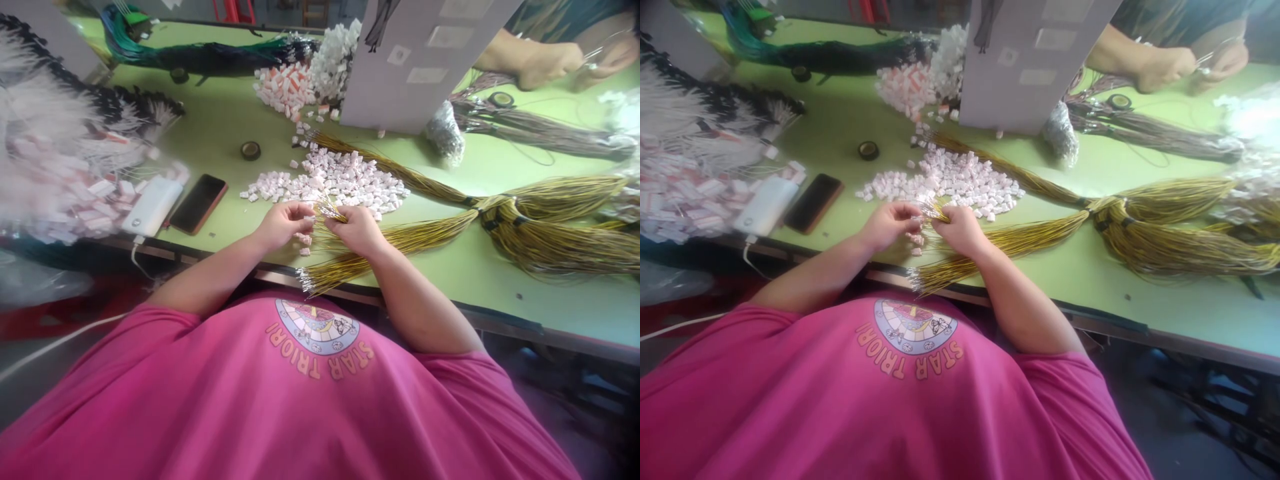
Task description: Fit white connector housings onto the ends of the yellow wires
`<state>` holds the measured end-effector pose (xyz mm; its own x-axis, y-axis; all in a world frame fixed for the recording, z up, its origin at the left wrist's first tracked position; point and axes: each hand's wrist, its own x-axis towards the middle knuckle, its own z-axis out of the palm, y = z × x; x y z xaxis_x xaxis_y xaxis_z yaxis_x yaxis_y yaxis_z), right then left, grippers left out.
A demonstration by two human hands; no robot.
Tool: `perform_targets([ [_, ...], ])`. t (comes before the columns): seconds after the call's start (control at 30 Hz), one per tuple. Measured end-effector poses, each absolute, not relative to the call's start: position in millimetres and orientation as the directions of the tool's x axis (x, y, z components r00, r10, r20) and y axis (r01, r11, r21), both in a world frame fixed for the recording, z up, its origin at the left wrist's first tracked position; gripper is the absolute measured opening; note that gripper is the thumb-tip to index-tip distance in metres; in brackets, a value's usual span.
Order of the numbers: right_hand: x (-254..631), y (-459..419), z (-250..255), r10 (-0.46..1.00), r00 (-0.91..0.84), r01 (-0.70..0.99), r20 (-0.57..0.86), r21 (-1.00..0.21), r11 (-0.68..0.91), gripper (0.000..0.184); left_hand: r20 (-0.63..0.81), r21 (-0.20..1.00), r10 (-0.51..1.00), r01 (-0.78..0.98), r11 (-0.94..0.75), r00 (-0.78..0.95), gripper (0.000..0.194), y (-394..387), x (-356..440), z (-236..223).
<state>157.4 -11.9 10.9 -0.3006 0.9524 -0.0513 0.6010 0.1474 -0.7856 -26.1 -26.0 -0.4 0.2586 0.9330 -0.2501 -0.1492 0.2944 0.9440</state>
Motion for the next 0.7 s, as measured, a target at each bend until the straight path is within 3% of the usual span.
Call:
perform_targets([
  [0.37,156.4,-10.2,2.3,0.934,-0.356,0.599,-0.037,-0.776,0.198,0.022,-0.281,0.956,0.907,0.013,0.292,0.312,0.033,-27.7,-16.1,-5.8],
  [0.43,158.3,-8.8,-0.1,0.927,-0.373,0.580,-0.032,-0.788,0.206,0.023,-0.250,0.968,0.902,0.100,0.229,0.351,0.028,-25.5,-23.6,-3.4],
  [0.5,160.5,-7.1,-2.2,0.924,-0.383,0.548,0.017,-0.801,0.242,0.023,-0.166,0.944,0.918,0.326,0.043,0.360,0.021,-18.9,-40.2,0.4],
  [0.53,161.5,-6.4,-2.6,0.921,-0.386,0.521,0.057,-0.810,0.268,0.023,-0.106,0.876,0.936,0.477,-0.072,0.336,0.018,-13.8,-51.7,2.3],
  [0.6,163.1,-5.7,-2.0,0.919,-0.377,0.468,0.114,-0.833,0.295,0.021,0.054,0.606,0.976,0.770,-0.201,0.213,0.017,-1.5,-78.3,4.5],
  [0.7,164.0,-6.4,2.0,0.940,-0.338,0.507,0.053,-0.831,0.229,0.021,0.048,0.328,0.999,0.944,-0.030,0.014,0.023,16.0,-113.7,0.7],
])
